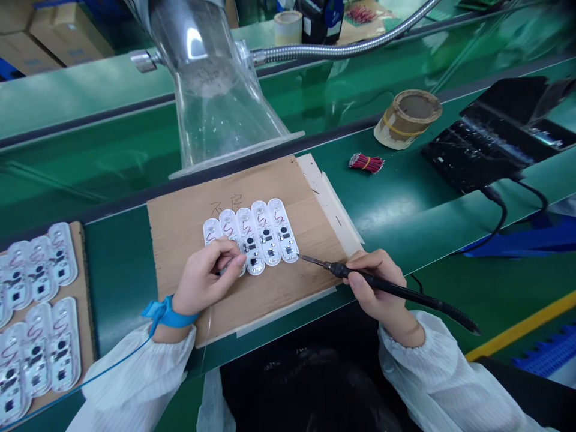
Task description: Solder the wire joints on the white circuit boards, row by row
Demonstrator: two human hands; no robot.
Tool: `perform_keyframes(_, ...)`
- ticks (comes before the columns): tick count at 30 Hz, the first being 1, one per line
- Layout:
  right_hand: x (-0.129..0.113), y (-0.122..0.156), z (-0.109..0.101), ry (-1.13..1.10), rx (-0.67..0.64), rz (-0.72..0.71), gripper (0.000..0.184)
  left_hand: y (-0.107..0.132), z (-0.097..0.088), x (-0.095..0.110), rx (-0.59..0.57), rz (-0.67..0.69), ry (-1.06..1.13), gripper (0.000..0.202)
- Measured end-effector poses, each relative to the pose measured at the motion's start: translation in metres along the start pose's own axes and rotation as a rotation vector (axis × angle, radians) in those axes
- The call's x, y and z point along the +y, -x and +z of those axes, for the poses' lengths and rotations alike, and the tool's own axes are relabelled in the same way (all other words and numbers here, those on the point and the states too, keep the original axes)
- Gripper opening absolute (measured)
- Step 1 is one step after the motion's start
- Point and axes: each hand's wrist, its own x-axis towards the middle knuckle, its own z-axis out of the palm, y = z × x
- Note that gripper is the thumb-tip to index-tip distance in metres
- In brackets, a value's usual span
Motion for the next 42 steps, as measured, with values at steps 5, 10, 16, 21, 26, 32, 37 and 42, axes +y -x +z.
perform_keyframes(5, 0.0012, 0.0007, -0.0002, -0.005, -0.004, 0.023, 0.007, -0.0003, -0.0002, 0.0009, 0.007, -0.026, 0.012, 0.013)
perform_keyframes(10, 0.0012, -0.0001, 0.0, -0.009, -0.008, 0.007, 0.007, 0.0004, 0.0006, -0.0007, 0.017, -0.016, 0.034, 0.015)
perform_keyframes(16, -0.0025, -0.0033, 0.0, 0.015, -0.044, 0.0, 0.008, 0.0007, -0.0002, -0.0002, 0.008, -0.011, 0.017, 0.016)
perform_keyframes(21, -0.0032, -0.0046, -0.0002, 0.032, -0.063, -0.012, 0.009, 0.0007, 0.0008, -0.0009, 0.001, 0.002, 0.004, 0.016)
perform_keyframes(26, -0.0023, -0.0043, -0.0002, 0.002, -0.036, 0.015, 0.009, -0.0002, 0.0001, 0.0, 0.002, 0.021, -0.002, 0.016)
perform_keyframes(32, -0.0039, -0.0056, 0.0005, 0.037, -0.07, -0.014, 0.009, -0.0031, -0.001, 0.0034, 0.006, -0.002, 0.001, 0.013)
perform_keyframes(37, -0.0042, -0.0062, -0.0005, 0.018, -0.075, -0.005, 0.008, -0.0035, -0.001, 0.0039, 0.009, -0.01, 0.017, 0.012)
perform_keyframes(42, -0.0061, -0.0071, -0.0019, 0.108, -0.115, -0.013, 0.011, -0.0021, -0.001, 0.0023, 0.002, 0.005, -0.01, 0.012)
